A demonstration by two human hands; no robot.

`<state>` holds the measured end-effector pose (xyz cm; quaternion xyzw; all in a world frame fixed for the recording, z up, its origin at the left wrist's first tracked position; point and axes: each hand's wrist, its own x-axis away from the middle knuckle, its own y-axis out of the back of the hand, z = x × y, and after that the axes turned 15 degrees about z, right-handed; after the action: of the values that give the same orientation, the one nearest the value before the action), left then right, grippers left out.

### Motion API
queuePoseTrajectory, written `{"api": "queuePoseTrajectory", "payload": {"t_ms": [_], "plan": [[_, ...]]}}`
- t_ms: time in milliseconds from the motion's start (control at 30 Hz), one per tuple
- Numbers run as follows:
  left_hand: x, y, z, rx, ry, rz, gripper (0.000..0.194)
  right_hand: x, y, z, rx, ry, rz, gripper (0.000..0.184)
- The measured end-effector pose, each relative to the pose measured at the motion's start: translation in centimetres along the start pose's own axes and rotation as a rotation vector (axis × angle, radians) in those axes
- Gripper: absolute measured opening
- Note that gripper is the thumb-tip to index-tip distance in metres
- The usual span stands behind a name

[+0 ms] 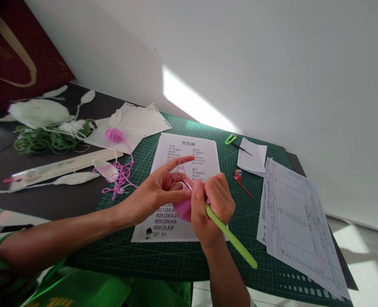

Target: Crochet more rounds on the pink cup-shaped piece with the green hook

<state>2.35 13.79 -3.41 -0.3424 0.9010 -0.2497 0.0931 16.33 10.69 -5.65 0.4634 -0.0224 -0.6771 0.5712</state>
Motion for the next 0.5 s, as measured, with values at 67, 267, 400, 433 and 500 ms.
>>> {"api": "queuePoseTrajectory", "payload": {"t_ms": [67, 267, 400, 433, 500], "plan": [[0.0, -0.1, 0.2, -0.014, 0.0, -0.024, 0.079, -0.2, 0.1, 0.0, 0.073, 0.055, 0.002, 0.041], [0.1, -0.4, 0.7, -0.019, 0.007, -0.124, 0.085, -0.4, -0.3, -0.2, 0.324, 0.178, 0.006, 0.04], [0.1, -0.4, 0.5, 0.06, -0.002, -0.101, 0.087, 0.3, -1.0, -0.2, 0.339, 0.157, -0.109, 0.034], [0.1, -0.3, 0.4, 0.104, 0.008, -0.082, 0.088, 0.4, -1.0, -0.2, 0.329, 0.165, -0.131, 0.031], [0.2, 0.0, 0.1, 0.189, 0.031, -0.043, 0.085, 0.7, -1.1, -0.2, 0.297, 0.197, -0.145, 0.026]]}}
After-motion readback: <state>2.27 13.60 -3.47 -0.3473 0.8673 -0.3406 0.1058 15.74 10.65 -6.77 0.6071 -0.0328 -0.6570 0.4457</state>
